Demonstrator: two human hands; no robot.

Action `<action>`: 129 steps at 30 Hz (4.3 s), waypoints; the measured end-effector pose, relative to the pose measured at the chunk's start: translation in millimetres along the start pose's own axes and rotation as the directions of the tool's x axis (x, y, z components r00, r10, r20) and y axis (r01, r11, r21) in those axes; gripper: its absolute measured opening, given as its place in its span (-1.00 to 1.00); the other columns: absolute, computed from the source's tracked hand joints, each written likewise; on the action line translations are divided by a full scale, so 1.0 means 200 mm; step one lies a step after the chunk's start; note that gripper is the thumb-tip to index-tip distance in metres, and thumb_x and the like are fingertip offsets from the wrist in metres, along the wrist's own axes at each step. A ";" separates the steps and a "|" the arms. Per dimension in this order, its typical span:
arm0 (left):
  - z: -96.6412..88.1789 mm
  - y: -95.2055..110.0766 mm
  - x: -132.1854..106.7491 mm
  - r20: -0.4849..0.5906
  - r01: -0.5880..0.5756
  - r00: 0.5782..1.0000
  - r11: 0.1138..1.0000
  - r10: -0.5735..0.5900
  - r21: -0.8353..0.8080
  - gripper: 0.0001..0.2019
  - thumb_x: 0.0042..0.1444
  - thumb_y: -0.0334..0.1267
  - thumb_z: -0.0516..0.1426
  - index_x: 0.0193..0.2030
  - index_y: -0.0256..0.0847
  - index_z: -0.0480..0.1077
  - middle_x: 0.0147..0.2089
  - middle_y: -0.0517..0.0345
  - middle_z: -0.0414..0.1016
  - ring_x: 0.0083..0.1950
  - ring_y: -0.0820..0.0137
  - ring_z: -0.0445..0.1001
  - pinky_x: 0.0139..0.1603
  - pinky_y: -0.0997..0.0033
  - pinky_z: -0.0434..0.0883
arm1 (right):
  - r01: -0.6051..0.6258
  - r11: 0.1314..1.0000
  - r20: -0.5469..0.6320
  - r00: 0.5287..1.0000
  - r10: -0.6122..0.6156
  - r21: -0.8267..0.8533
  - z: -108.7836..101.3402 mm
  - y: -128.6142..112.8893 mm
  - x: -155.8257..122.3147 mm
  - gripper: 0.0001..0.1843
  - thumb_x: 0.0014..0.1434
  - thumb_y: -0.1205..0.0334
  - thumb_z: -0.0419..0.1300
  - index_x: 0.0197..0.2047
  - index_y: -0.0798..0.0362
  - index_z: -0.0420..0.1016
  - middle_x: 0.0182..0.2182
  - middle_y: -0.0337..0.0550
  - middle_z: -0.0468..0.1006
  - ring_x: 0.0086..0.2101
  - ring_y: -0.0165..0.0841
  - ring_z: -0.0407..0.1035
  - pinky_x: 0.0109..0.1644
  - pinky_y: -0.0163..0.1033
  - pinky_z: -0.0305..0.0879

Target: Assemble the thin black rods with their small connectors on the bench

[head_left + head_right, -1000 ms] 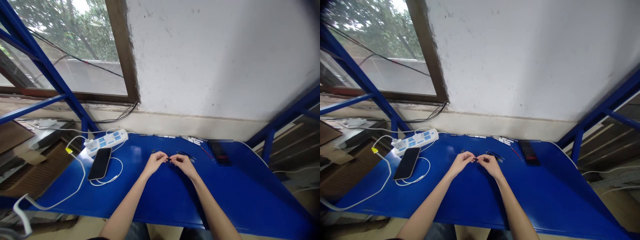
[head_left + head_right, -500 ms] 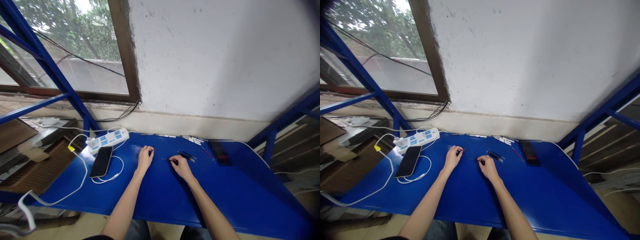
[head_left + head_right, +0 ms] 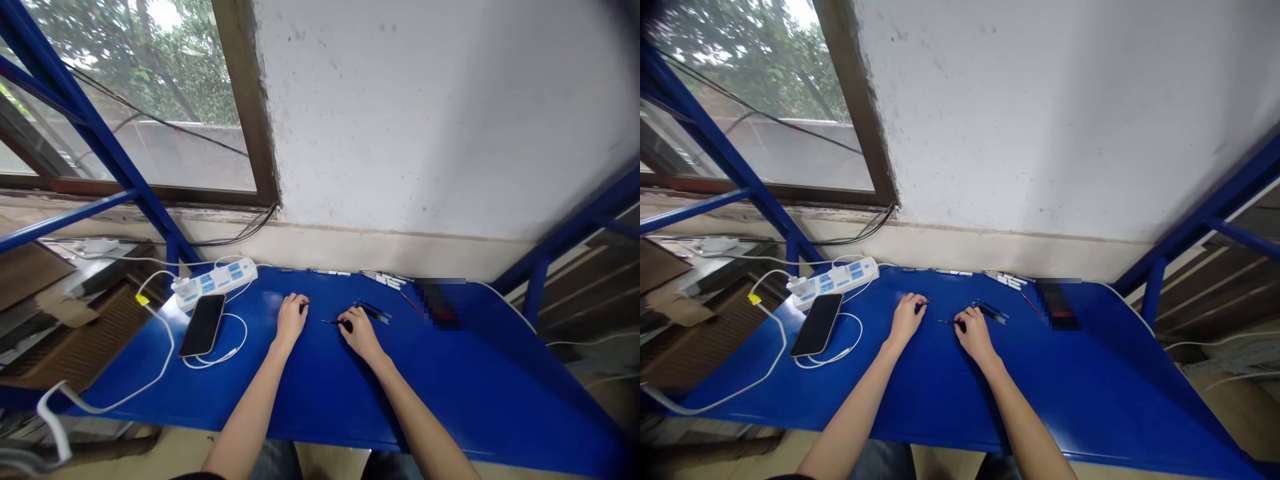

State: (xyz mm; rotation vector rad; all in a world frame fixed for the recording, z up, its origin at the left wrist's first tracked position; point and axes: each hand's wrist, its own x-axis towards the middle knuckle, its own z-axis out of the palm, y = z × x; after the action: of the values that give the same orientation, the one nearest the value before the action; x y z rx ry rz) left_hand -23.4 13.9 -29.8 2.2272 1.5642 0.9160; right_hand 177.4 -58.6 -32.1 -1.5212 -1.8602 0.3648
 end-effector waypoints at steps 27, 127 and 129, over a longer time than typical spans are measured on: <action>0.00 0.03 -0.01 0.056 -0.056 0.997 0.998 0.056 -0.009 -0.82 0.17 -0.43 0.02 -0.37 -0.20 0.40 -0.31 0.07 0.37 -0.21 0.28 0.36 -0.15 0.30 0.31 | -0.249 0.966 -0.335 0.918 0.210 -0.076 -0.17 0.21 0.03 -0.82 0.09 0.26 0.10 -0.28 0.06 0.52 -0.36 -0.05 0.46 -0.28 -0.20 0.27 -0.13 -0.12 0.20; -0.01 0.03 -0.01 0.011 0.041 0.999 0.999 -0.042 0.012 -0.83 0.10 -0.45 0.08 -0.21 -0.18 0.43 -0.22 0.07 0.42 -0.17 0.29 0.43 -0.21 0.38 0.31 | -0.116 0.990 -0.052 0.991 0.121 0.083 -0.03 0.09 0.02 -0.82 0.10 0.34 0.13 -0.37 -0.01 0.57 -0.39 -0.07 0.47 -0.27 -0.18 0.31 -0.18 -0.08 0.29; -0.01 0.03 0.00 0.021 0.040 0.999 0.999 -0.040 0.020 -0.84 0.10 -0.46 0.08 -0.25 -0.18 0.43 -0.23 0.07 0.42 -0.17 0.29 0.42 -0.20 0.38 0.30 | -0.111 0.991 -0.047 0.992 0.115 0.080 -0.02 0.09 0.02 -0.81 0.10 0.35 0.12 -0.35 -0.01 0.57 -0.39 -0.09 0.47 -0.28 -0.19 0.31 -0.17 -0.08 0.28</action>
State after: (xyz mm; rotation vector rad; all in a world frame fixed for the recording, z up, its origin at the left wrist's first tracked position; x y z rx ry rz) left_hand -20.1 10.3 -25.3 2.2034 1.6086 0.8669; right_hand 193.4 -51.3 -37.9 -1.5729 -1.7045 0.4409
